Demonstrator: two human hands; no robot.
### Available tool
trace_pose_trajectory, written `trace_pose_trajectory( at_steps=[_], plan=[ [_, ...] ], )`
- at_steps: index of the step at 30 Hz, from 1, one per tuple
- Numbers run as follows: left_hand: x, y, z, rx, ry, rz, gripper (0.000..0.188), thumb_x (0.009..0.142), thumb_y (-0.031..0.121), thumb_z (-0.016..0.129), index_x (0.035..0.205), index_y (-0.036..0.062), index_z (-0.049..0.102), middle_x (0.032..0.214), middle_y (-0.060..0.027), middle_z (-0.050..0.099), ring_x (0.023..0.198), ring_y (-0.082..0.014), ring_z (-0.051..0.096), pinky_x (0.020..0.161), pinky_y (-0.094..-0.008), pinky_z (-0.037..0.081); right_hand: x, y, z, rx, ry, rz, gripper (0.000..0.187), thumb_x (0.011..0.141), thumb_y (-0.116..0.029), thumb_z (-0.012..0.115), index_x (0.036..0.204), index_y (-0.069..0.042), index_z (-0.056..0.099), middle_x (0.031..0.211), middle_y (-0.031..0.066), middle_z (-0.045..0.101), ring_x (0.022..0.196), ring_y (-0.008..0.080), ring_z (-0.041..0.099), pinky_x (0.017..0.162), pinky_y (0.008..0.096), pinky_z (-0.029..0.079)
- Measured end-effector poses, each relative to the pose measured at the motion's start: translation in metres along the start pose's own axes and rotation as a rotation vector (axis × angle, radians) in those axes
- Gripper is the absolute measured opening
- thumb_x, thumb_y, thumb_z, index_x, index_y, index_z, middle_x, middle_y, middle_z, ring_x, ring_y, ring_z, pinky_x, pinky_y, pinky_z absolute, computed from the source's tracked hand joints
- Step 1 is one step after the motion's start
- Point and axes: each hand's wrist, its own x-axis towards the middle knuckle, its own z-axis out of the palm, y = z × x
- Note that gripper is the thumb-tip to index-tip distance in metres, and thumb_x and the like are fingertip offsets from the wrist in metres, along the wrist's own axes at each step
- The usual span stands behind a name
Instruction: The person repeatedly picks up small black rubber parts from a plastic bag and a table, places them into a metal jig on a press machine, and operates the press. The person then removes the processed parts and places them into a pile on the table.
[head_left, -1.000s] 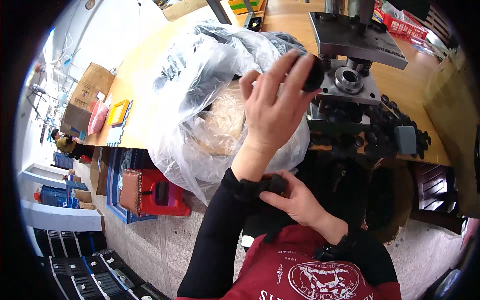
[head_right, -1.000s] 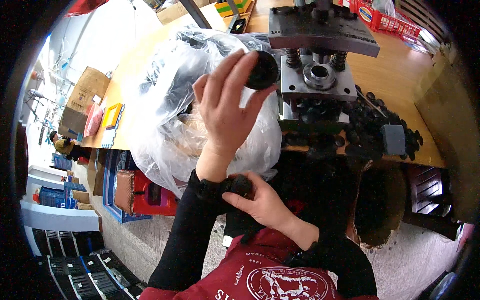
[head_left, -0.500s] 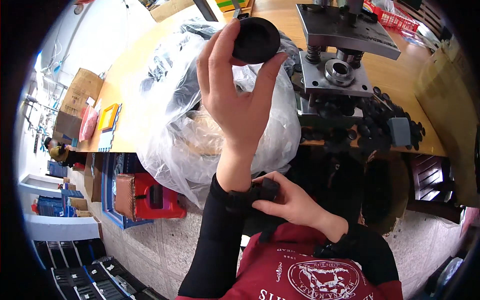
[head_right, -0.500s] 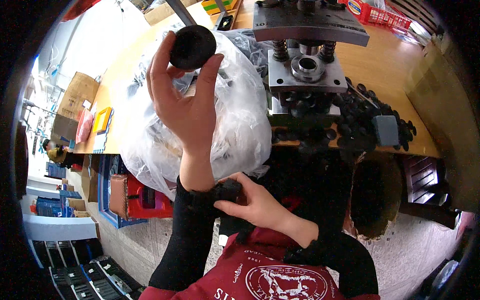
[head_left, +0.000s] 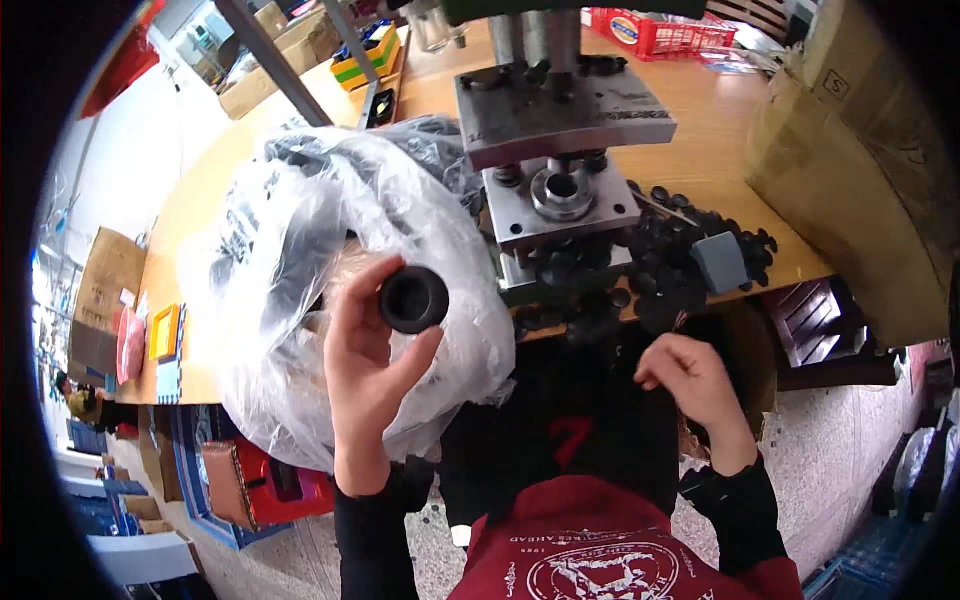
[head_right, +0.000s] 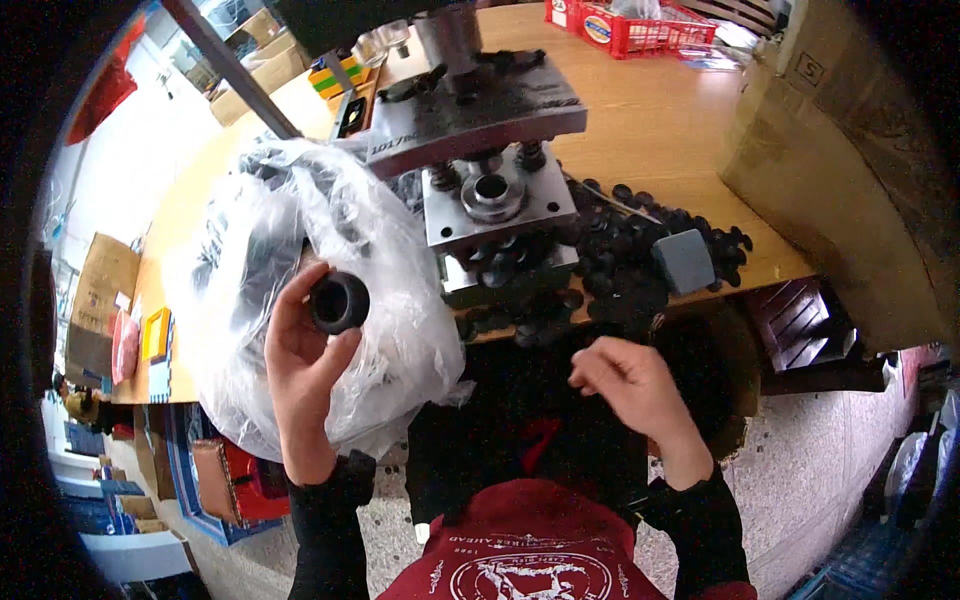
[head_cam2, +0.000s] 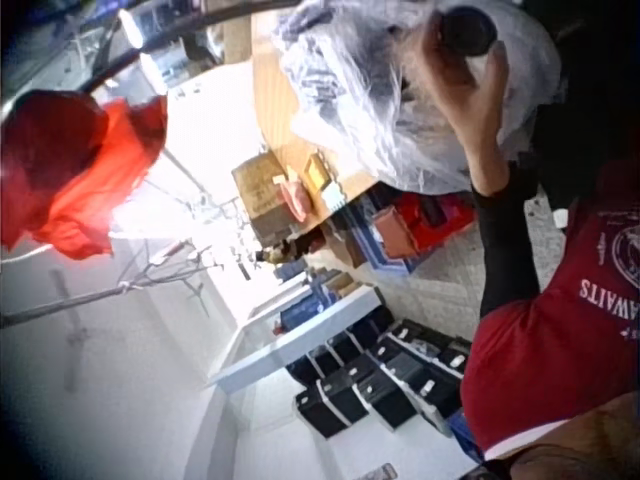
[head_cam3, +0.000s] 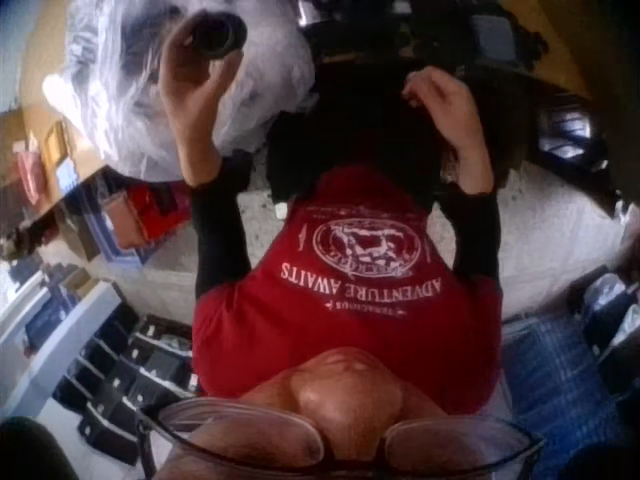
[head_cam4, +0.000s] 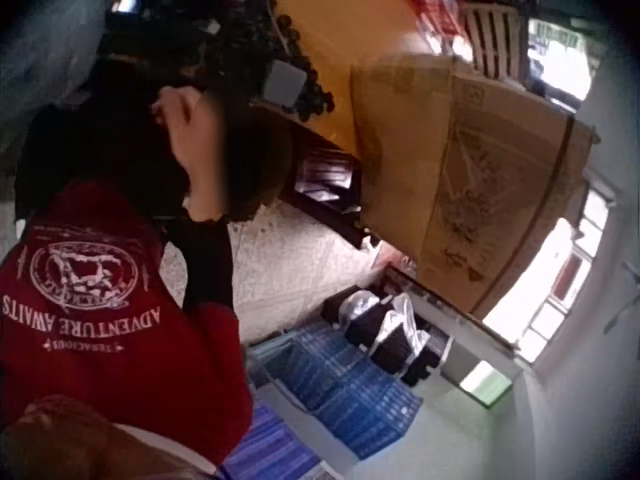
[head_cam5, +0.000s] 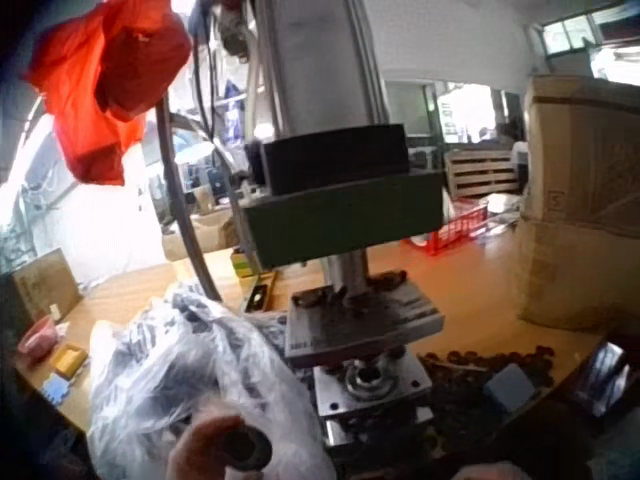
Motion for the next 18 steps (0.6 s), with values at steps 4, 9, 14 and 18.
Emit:
trace_pose_trajectory(
  at_steps=[4, 9, 14, 18],
  plan=[
    [-0.001, 0.002, 0.009, -0.059, -0.081, -0.223, 0.064, 0.071, -0.007, 0.076, 0.128, -0.0045, 0.046, 0.114, -0.0094, 0.061, 0.106, -0.0155, 0.060, 0.097, -0.0309, 0.046, -0.010, 0.000, -0.048, -0.215, 0.638, -0.132, 0.013, 0.096, -0.011, 0.057, 0.102, -0.001, 0.061, 0.088, 0.0032, 0.061, 0.082, 0.0113, 0.057, 0.076, 0.0252, 0.047],
    [0.041, -0.005, 0.051, 0.190, -0.100, -0.015, 0.062, 0.076, -0.001, 0.077, 0.131, -0.0044, 0.049, 0.115, -0.0106, 0.062, 0.106, -0.0173, 0.061, 0.096, -0.0307, 0.046, -0.021, 0.010, -0.049, -0.258, 0.736, -0.071, 0.014, 0.094, -0.008, 0.058, 0.106, -0.001, 0.061, 0.093, 0.0034, 0.062, 0.085, 0.0114, 0.057, 0.078, 0.0253, 0.046],
    [0.078, -0.023, 0.082, 0.433, -0.135, 0.039, 0.055, 0.075, 0.010, 0.080, 0.123, -0.0043, 0.057, 0.107, -0.0111, 0.066, 0.097, -0.0165, 0.063, 0.086, -0.0296, 0.049, -0.012, 0.016, -0.026, -0.435, 0.671, -0.225, 0.013, 0.090, -0.006, 0.063, 0.101, -0.001, 0.064, 0.093, 0.0087, 0.067, 0.078, 0.0148, 0.061, 0.071, 0.0277, 0.049],
    [0.090, -0.019, 0.096, 0.498, -0.129, 0.019, 0.050, 0.073, 0.015, 0.082, 0.115, -0.0040, 0.062, 0.098, -0.0139, 0.069, 0.089, -0.0203, 0.066, 0.079, -0.0322, 0.052, -0.012, 0.017, -0.027, -0.380, 0.664, -0.188, 0.013, 0.090, -0.007, 0.063, 0.101, -0.001, 0.065, 0.093, 0.0092, 0.067, 0.079, 0.0152, 0.062, 0.071, 0.0283, 0.049]
  ],
)
